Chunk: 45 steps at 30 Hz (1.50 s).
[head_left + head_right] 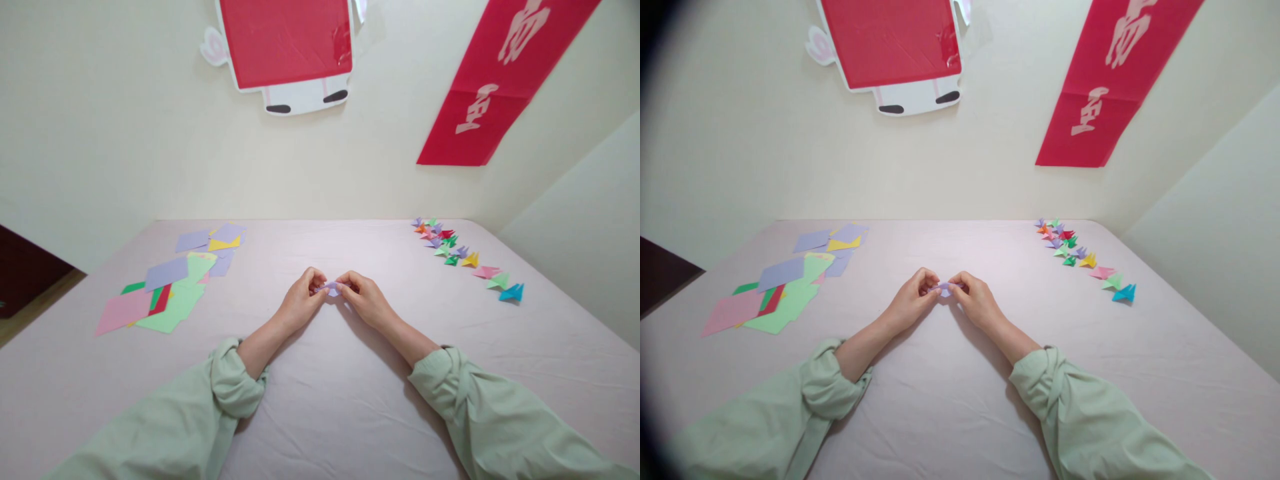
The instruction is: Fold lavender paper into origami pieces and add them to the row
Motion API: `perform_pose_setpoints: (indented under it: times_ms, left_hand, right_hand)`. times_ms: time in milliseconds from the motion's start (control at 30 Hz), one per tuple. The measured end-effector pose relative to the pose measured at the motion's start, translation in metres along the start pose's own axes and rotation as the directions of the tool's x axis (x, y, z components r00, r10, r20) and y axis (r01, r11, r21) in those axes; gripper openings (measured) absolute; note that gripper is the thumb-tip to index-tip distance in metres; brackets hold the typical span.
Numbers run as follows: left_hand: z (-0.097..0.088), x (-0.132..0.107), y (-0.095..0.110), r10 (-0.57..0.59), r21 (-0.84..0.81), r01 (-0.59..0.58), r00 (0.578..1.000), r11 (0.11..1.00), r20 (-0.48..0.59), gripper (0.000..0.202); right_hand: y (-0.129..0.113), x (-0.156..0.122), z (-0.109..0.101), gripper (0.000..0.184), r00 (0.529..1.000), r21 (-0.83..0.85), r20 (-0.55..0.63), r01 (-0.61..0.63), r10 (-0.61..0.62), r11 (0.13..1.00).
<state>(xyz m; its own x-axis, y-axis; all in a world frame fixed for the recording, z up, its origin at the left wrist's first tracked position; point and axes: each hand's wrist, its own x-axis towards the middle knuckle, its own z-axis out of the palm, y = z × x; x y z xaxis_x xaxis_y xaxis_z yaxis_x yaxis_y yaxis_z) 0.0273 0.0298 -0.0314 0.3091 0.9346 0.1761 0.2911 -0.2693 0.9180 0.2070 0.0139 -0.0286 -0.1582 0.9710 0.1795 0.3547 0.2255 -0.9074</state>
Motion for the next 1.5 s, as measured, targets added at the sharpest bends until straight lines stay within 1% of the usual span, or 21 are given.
perform_pose_setpoints:
  times_ms: [67, 167, 267, 333, 467, 600, 700, 800, 867, 967, 1133, 1333, 1433, 1500]
  left_hand:
    - [0.0, 0.0, 0.001, 0.023, -0.011, -0.023, 1.0, 1.0, 0.005, 0.011]
    - [-0.002, -0.001, 0.004, 0.031, 0.016, -0.031, 0.999, 0.999, 0.021, 0.005]
    - [-0.003, -0.001, 0.008, 0.009, 0.027, -0.009, 1.0, 1.0, 0.01, 0.002]
    - [-0.003, -0.001, 0.009, -0.019, 0.012, 0.019, 1.0, 1.0, -0.007, 0.002]
    - [-0.003, 0.0, 0.006, -0.05, -0.03, 0.049, 0.998, 0.998, -0.032, 0.005]
    - [-0.003, 0.0, 0.004, -0.071, -0.098, 0.068, 0.997, 0.993, -0.033, 0.009]
    - [-0.003, 0.0, 0.005, -0.09, -0.14, 0.084, 0.995, 0.987, -0.037, 0.01]
    - [-0.003, 0.0, 0.007, -0.104, -0.158, 0.096, 0.994, 0.983, -0.04, 0.01]
    - [-0.003, 0.0, 0.008, -0.11, -0.16, 0.103, 0.993, 0.982, -0.041, 0.01]
    - [-0.003, 0.001, 0.008, -0.119, -0.181, 0.11, 0.992, 0.977, -0.039, 0.011]
    - [-0.003, 0.0, 0.011, -0.145, -0.245, 0.136, 0.989, 0.96, -0.016, 0.013]
    - [0.0, -0.001, 0.015, -0.213, -0.309, 0.197, 0.977, 0.93, -0.018, 0.016]
    - [0.003, 0.0, 0.013, -0.216, -0.304, 0.193, 0.976, 0.933, -0.042, 0.021]
    - [0.005, 0.0, 0.01, -0.204, -0.286, 0.177, 0.977, 0.942, -0.064, 0.021]
  right_hand:
    - [-0.001, -0.001, 0.0, 0.015, 1.0, -0.005, -0.008, 0.012, -0.012, 1.0]
    - [-0.004, -0.002, 0.0, 0.014, 0.999, -0.003, -0.005, 0.031, -0.031, 1.0]
    - [-0.008, -0.003, 0.0, 0.005, 0.998, -0.031, 0.02, 0.052, -0.051, 0.998]
    - [-0.008, -0.003, 0.0, 0.005, 0.999, -0.047, 0.013, 0.043, -0.042, 0.998]
    - [-0.006, -0.003, 0.0, 0.01, 1.0, -0.045, -0.02, 0.0, -0.001, 0.999]
    - [-0.007, -0.002, -0.001, 0.015, 0.999, -0.022, -0.04, -0.019, 0.018, 1.0]
    - [-0.008, -0.002, -0.002, 0.015, 0.999, -0.017, -0.036, -0.002, 0.002, 1.0]
    - [-0.007, -0.001, -0.003, 0.011, 0.999, 0.013, 0.0, 0.034, -0.034, 0.999]
    - [-0.005, -0.001, -0.003, 0.009, 0.999, 0.034, 0.014, 0.033, -0.033, 0.999]
    - [-0.003, 0.0, -0.002, 0.011, 1.0, 0.038, -0.007, 0.016, -0.015, 0.999]
    - [-0.002, -0.001, 0.0, 0.015, 0.999, 0.037, -0.035, 0.025, -0.024, 0.999]
    - [-0.002, -0.001, 0.003, 0.014, 0.998, 0.061, -0.057, 0.031, -0.027, 0.998]
    - [-0.002, -0.001, 0.004, 0.015, 0.999, 0.117, -0.033, 0.027, -0.023, 0.993]
    - [-0.002, -0.001, 0.005, 0.018, 1.0, 0.119, -0.001, 0.015, -0.015, 0.993]
